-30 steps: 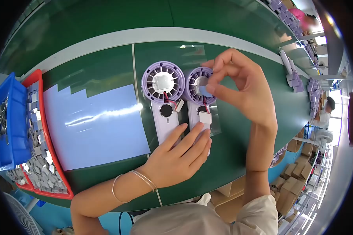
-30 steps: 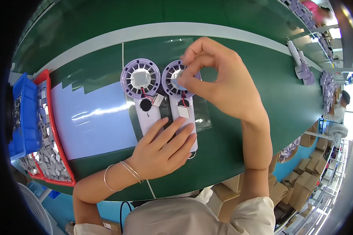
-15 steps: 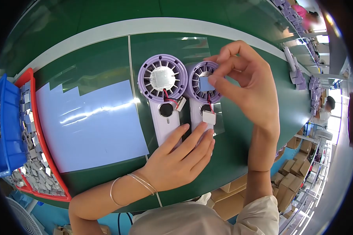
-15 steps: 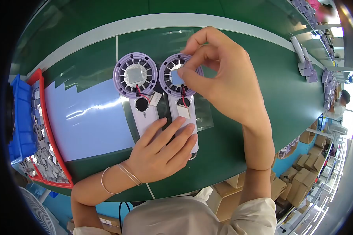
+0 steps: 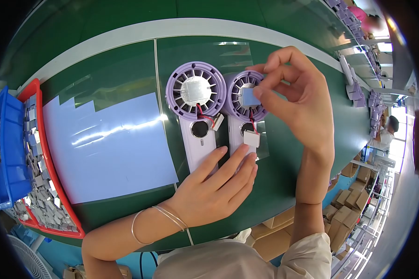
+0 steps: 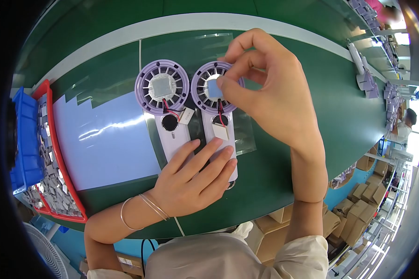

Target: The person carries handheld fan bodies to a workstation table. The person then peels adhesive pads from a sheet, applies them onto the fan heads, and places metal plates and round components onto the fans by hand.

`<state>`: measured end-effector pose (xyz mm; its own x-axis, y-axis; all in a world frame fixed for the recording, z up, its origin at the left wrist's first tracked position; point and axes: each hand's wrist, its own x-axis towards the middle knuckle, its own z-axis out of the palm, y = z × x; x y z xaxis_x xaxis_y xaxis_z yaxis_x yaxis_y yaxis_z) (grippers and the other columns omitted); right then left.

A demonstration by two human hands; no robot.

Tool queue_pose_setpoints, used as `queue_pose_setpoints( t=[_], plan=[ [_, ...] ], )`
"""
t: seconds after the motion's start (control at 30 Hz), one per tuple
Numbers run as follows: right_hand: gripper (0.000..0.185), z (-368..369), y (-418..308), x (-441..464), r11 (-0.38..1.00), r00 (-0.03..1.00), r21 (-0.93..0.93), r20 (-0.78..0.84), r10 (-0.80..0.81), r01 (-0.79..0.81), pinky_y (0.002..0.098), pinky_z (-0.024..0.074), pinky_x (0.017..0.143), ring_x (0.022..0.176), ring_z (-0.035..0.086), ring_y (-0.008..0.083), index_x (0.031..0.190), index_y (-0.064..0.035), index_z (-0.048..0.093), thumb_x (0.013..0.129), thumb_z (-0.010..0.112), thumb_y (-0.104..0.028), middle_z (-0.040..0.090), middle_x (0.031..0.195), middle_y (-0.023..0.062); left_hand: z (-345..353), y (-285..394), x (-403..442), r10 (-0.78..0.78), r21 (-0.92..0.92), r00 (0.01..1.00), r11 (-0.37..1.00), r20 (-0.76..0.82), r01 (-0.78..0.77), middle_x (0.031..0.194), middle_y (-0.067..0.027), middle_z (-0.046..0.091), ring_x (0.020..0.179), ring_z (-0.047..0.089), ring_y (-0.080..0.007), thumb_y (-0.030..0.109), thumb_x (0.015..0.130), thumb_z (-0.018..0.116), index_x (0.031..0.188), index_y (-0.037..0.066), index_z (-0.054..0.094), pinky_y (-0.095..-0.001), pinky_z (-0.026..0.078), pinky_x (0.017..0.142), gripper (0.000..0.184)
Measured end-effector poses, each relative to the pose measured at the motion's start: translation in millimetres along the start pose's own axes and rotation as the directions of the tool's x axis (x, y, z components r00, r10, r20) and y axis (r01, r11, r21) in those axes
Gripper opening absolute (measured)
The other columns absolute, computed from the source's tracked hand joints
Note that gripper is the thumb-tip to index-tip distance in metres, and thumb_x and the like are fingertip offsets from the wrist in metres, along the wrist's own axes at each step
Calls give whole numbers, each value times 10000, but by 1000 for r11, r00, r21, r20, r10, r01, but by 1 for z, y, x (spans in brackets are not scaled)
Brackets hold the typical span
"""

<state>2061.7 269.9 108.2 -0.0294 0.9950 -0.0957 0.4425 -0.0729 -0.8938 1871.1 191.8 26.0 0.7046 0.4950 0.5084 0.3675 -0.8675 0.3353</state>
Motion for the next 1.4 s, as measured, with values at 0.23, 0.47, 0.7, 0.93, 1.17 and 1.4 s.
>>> queue_pose_setpoints(
  t=[0.23,0.47,0.7,0.93,1.17,1.4],
  plan=[
    [295,-1,3,0,1000,1000,-11,4,-21,21,294,515,901,1105,625,189,1022,-18,512,789,637,113,656,785,48,0,0,0,5,11,1000,1000,6,-5,1247,-80,633,1205,575,-272,207,845,634,1080,81,686,-447,452,995,272],
    [311,1,2,-1,1000,1000,-19,0,-16,16,303,514,912,1107,623,184,1035,-21,517,784,644,111,651,797,47,0,0,1,2,11,1000,1000,-4,-2,1239,-81,638,1201,578,-274,204,846,633,1069,80,693,-447,455,989,262],
    [294,15,0,-10,944,972,-268,-77,-221,194,280,504,848,920,631,144,1010,-3,555,756,673,88,608,756,33,0,0,0,-2,-17,1000,1000,-10,2,1232,-99,636,1200,577,-282,193,841,639,1074,57,689,-456,451,996,274],
    [264,9,-5,-12,840,966,-514,-74,-248,176,253,459,724,739,534,101,985,-5,589,755,719,-2,568,737,18,0,0,0,2,-16,1000,1000,-23,-2,1218,-101,635,1200,574,-284,195,828,655,1074,45,680,-460,448,1004,289],
    [237,-18,23,9,996,997,-86,75,-4,11,254,456,690,766,562,92,1019,-29,593,827,724,-72,560,784,-7,6,-1,-3,24,11,998,1000,-58,-24,1237,-99,619,1259,526,-282,220,805,642,1093,35,674,-461,400,1055,344],
    [118,28,-42,11,911,883,-201,-242,-402,360,239,458,796,854,579,84,997,-6,643,942,618,-107,621,887,-3,10,1,-4,42,81,985,996,-164,-29,1185,-114,626,1216,532,-288,207,829,610,1052,15,675,-452,410,1018,301]
  ],
)
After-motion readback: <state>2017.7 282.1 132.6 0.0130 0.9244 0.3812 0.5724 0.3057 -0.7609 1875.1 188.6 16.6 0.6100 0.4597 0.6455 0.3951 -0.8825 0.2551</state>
